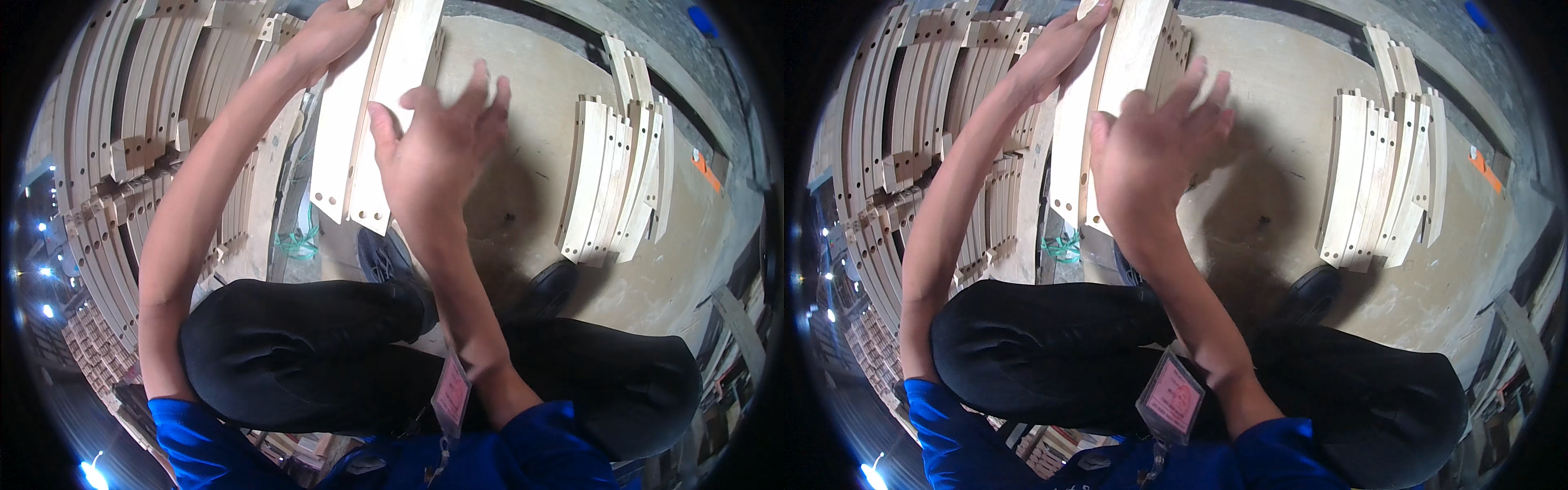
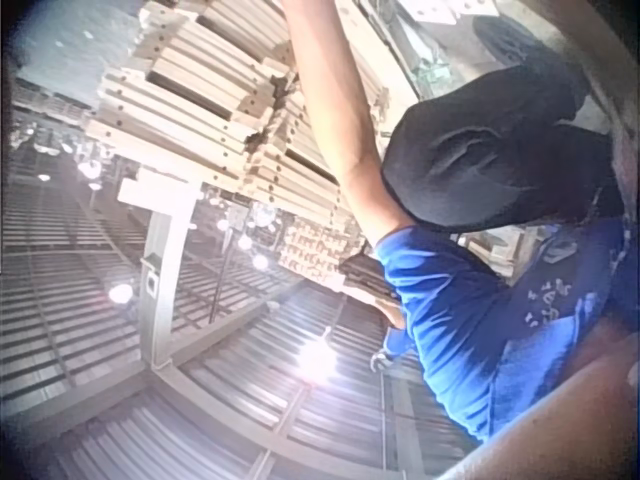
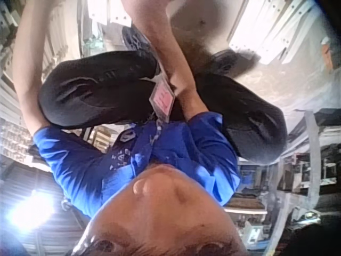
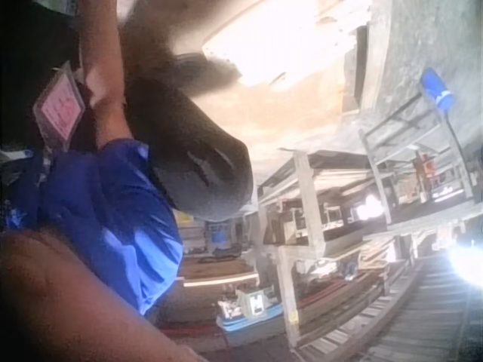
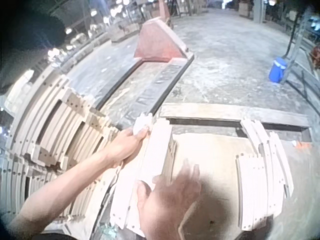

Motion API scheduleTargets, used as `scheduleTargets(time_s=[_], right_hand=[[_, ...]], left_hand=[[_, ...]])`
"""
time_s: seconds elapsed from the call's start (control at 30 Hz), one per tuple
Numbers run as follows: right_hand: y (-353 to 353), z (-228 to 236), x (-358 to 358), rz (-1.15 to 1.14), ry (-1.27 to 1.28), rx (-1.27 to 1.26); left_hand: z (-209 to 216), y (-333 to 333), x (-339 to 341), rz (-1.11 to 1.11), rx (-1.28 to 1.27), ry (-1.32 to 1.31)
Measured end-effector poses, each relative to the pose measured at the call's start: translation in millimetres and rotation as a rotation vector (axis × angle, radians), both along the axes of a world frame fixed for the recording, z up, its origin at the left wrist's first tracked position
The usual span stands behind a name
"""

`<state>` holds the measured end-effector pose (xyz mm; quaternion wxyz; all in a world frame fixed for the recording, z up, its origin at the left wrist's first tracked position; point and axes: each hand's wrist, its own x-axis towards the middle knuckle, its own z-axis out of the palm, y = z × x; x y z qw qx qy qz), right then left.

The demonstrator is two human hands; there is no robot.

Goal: The person sits on the floor and sorts small wooden pieces into neat stacks. They then stand and move to a workbench, where they continue to organize and stack the wooden pieces.

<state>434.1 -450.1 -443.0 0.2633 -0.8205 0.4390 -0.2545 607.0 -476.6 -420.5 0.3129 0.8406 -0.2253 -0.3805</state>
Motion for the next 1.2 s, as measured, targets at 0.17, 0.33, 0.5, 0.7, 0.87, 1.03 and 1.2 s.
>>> scheduleTargets(time_s=[0.17, 0.33, 0.5, 0.7, 0.87, 1.03, 1.2], right_hand=[[4.2, -8.6, -1.3, -0.002, 0.069, 0.037], [-3.8, -8.7, 1.6, 0.006, 0.005, 0.086], [-11.4, -14.6, -3.2, -0.017, 0.065, 0.191], [-9.5, -24.3, 5.3, -0.006, -0.081, 0.226], [-19.9, -31.0, -19.7, -0.036, -0.113, 0.178], [-124.7, -70.3, -119.5, -0.686, 0.450, -0.100], [-171.9, -81.8, -207.5, -0.834, 0.649, 0.102]], left_hand=[[-10.5, -0.2, 2.6, 0.037, -0.062, -0.014], [-2.7, -2.2, 30.3, -0.044, 0.010, 0.337], [-18.9, 2.3, 0.0, 0.032, -0.041, 0.006], [-18.8, -3.6, 7.1, 0.001, -0.045, 0.143], [-21.5, 5.7, 9.6, 0.054, -0.080, 0.139], [-19.6, 4.9, 2.4, -0.112, -0.022, -0.274], [-17.7, -8.7, -14.9, -0.257, 0.018, -0.528]])
